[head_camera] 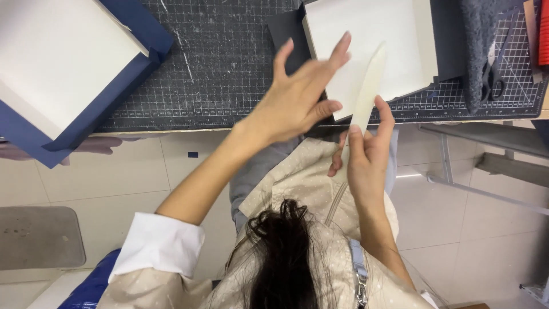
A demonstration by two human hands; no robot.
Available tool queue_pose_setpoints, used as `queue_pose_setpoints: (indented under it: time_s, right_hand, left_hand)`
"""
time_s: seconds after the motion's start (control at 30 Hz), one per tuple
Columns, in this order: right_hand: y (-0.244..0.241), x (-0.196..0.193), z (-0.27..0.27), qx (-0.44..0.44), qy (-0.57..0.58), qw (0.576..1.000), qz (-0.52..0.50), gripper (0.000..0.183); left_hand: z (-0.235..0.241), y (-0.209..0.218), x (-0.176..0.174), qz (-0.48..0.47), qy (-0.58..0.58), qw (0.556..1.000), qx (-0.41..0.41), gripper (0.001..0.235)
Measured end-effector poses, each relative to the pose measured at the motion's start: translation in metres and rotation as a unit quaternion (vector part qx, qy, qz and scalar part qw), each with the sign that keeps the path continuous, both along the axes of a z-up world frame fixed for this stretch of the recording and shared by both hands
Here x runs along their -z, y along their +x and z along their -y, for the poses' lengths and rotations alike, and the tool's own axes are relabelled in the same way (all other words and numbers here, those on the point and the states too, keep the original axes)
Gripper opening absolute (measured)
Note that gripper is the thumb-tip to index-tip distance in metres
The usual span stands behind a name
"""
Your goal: The person assembles small paper boxes by folding and creasing edges with a bone folder, applying glue to the flaps, and trimming excess paper with scissors. The person works on two boxes, one white and one blue, on a cutting mat.
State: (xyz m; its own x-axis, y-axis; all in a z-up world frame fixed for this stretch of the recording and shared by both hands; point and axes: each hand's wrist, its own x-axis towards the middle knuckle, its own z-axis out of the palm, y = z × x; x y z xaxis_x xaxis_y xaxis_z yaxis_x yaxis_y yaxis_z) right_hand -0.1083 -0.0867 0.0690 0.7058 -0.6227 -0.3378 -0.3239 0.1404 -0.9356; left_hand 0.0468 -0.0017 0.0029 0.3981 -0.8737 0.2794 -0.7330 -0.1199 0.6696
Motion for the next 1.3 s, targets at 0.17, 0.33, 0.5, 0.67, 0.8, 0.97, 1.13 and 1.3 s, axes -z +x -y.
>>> queue_pose_setpoints:
  time_s: [0.17, 0.33, 0.5, 0.67, 0.8, 0.97, 1.13, 1.3]
  right_hand:
    - [0.008, -0.001, 0.010, -0.047, 0.017, 0.999, 0.009, 0.054]
    - [0.022, -0.009, 0.018, -0.103, -0.017, 0.995, -0.001, 0.048]
    - [0.004, -0.011, 0.002, -0.131, -0.084, 0.981, -0.117, 0.052]
    - [0.002, -0.014, -0.017, -0.095, -0.098, 0.988, -0.072, 0.048]
    - [0.001, -0.005, -0.027, -0.106, -0.117, 0.985, -0.067, 0.049]
    - [0.006, -0.014, -0.027, -0.093, -0.118, 0.985, -0.084, 0.048]
    - [0.014, -0.017, -0.031, -0.090, -0.127, 0.981, -0.111, 0.050]
    - [0.004, -0.003, -0.027, -0.098, -0.141, 0.983, -0.070, 0.046]
  left_hand:
    - [-0.017, 0.013, -0.008, 0.213, -0.053, 0.974, -0.057, 0.061]
    - [-0.019, -0.023, 0.023, 0.245, 0.009, 0.942, -0.229, 0.054]
    - [-0.009, -0.035, 0.029, 0.269, 0.015, 0.909, -0.318, 0.051]
    - [-0.012, -0.034, 0.027, 0.278, 0.014, 0.908, -0.312, 0.051]
    - [-0.011, -0.034, 0.028, 0.277, 0.014, 0.909, -0.312, 0.051]
    - [-0.012, -0.033, 0.027, 0.282, 0.015, 0.908, -0.311, 0.051]
    - [-0.012, -0.034, 0.027, 0.287, 0.014, 0.906, -0.312, 0.051]
    - [-0.011, -0.034, 0.028, 0.279, 0.016, 0.910, -0.307, 0.051]
